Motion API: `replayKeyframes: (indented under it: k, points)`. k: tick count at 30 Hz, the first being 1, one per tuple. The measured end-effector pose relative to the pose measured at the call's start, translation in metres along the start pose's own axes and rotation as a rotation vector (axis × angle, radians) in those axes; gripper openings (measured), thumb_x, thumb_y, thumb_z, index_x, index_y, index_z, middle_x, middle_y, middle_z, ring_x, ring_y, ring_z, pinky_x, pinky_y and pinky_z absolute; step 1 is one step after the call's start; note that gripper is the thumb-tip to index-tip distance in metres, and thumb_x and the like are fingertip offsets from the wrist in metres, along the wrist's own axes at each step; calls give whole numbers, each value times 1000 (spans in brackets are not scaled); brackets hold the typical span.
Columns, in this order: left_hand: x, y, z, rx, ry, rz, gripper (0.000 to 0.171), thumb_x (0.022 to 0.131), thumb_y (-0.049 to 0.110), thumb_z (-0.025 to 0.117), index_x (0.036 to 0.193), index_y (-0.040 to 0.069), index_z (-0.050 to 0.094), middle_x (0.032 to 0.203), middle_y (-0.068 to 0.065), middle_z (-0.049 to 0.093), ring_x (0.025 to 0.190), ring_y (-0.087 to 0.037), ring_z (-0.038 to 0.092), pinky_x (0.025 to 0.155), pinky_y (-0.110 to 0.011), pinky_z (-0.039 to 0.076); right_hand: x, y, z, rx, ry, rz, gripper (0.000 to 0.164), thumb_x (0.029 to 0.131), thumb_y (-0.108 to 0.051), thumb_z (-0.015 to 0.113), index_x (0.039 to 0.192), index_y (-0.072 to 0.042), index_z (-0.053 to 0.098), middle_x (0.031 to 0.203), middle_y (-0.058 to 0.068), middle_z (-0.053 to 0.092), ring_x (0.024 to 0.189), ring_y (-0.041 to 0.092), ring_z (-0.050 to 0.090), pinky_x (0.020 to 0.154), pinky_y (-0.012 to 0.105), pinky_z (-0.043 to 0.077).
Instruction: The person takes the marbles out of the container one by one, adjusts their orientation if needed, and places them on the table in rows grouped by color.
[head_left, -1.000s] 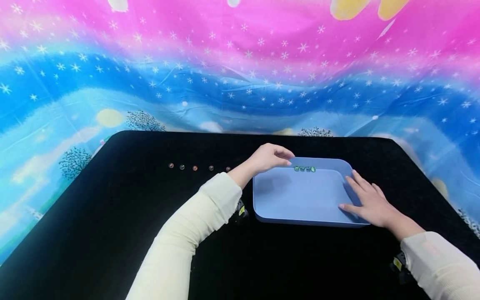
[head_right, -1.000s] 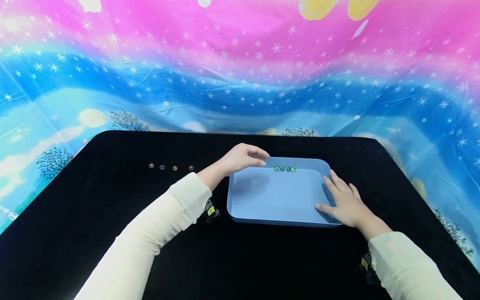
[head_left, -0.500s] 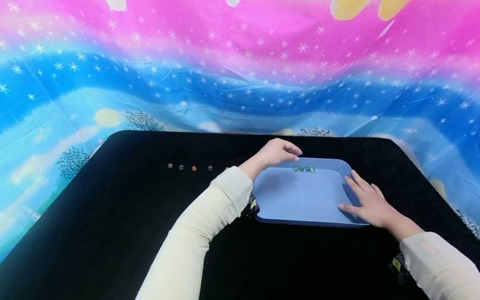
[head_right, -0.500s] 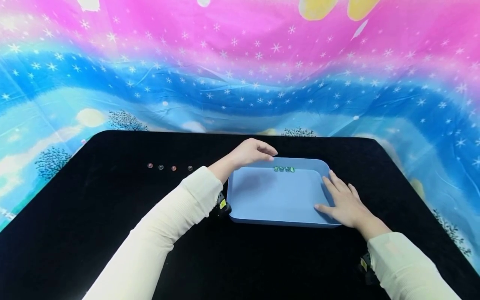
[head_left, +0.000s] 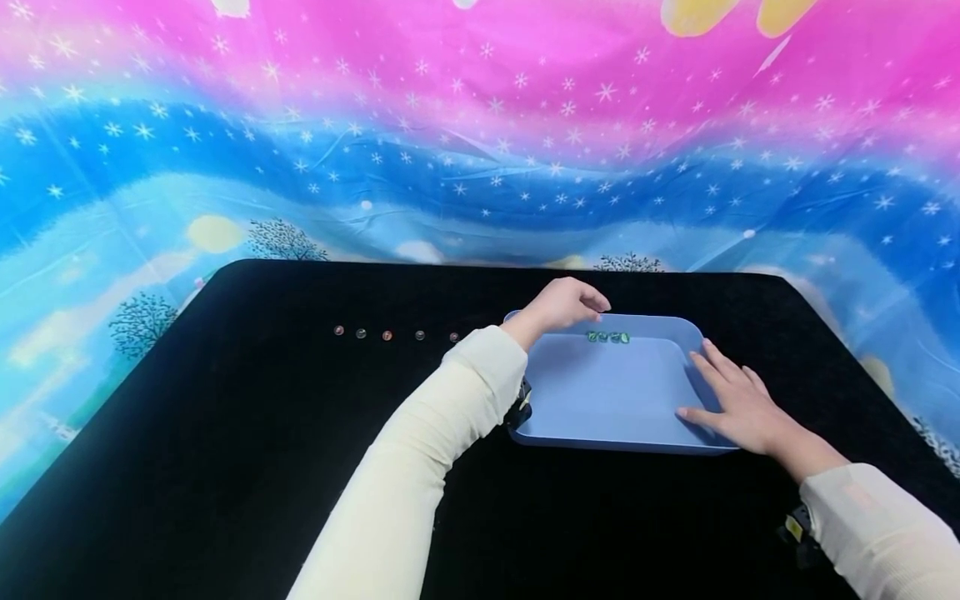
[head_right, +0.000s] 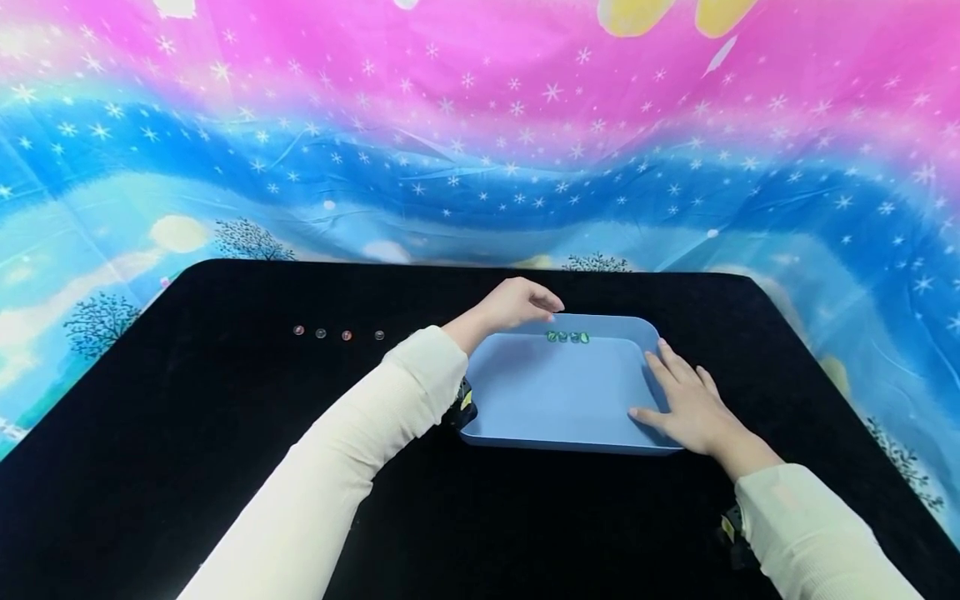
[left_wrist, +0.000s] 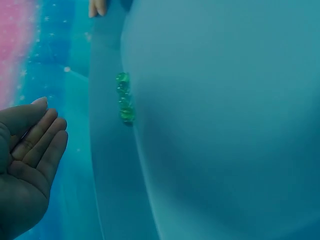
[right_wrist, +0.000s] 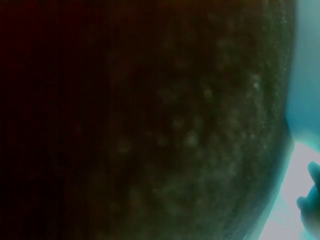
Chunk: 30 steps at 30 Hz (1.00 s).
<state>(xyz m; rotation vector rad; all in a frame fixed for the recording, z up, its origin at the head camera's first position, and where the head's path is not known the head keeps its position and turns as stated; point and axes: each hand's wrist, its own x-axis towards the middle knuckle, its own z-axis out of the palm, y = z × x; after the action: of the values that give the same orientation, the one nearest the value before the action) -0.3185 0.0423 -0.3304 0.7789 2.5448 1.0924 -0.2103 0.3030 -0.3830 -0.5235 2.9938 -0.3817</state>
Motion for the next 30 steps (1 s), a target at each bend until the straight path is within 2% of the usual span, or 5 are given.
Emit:
replayKeyframes:
  k: [7, 17, 22, 27, 30]
  points:
    - [9, 0, 12, 61, -74, -9, 31, 81, 9, 61, 111, 12, 60, 105, 2, 60, 92, -4, 52, 72, -14, 41, -2, 0, -2, 1, -2, 2, 89, 79, -51, 52, 136, 5, 13, 140, 23, -5, 126, 39, 1, 92, 61, 0]
    - [14, -15, 23, 167, -98, -27, 34, 80, 11, 61, 114, 19, 59, 111, 7, 57, 99, -4, 51, 75, -14, 40, -2, 0, -1, -5, -12, -1, 89, 79, -52, 52, 136, 4, 13, 140, 23, -3, 125, 40, 4, 92, 60, 0]
    - [13, -24, 26, 131, -91, -32, 34, 80, 11, 61, 114, 19, 59, 112, 7, 56, 98, -4, 52, 73, -14, 41, -2, 0, 0, -5, -13, 3, 89, 79, -52, 52, 136, 3, 13, 140, 22, -4, 126, 39, 3, 93, 60, -1]
    - [13, -26, 29, 75, -85, -26, 35, 80, 10, 61, 114, 17, 58, 113, 6, 56, 100, -5, 51, 73, -14, 42, -2, 1, -1, -7, -14, 6, 89, 79, -53, 51, 137, 2, 11, 141, 21, -4, 126, 39, 3, 93, 59, -1]
    - [14, -27, 31, 77, -81, -22, 36, 80, 10, 61, 115, 17, 58, 113, 7, 56, 100, -5, 51, 73, -14, 41, -1, 1, -2, -8, -13, 8, 89, 79, -53, 51, 137, 3, 11, 141, 21, -5, 126, 39, 3, 93, 59, -1]
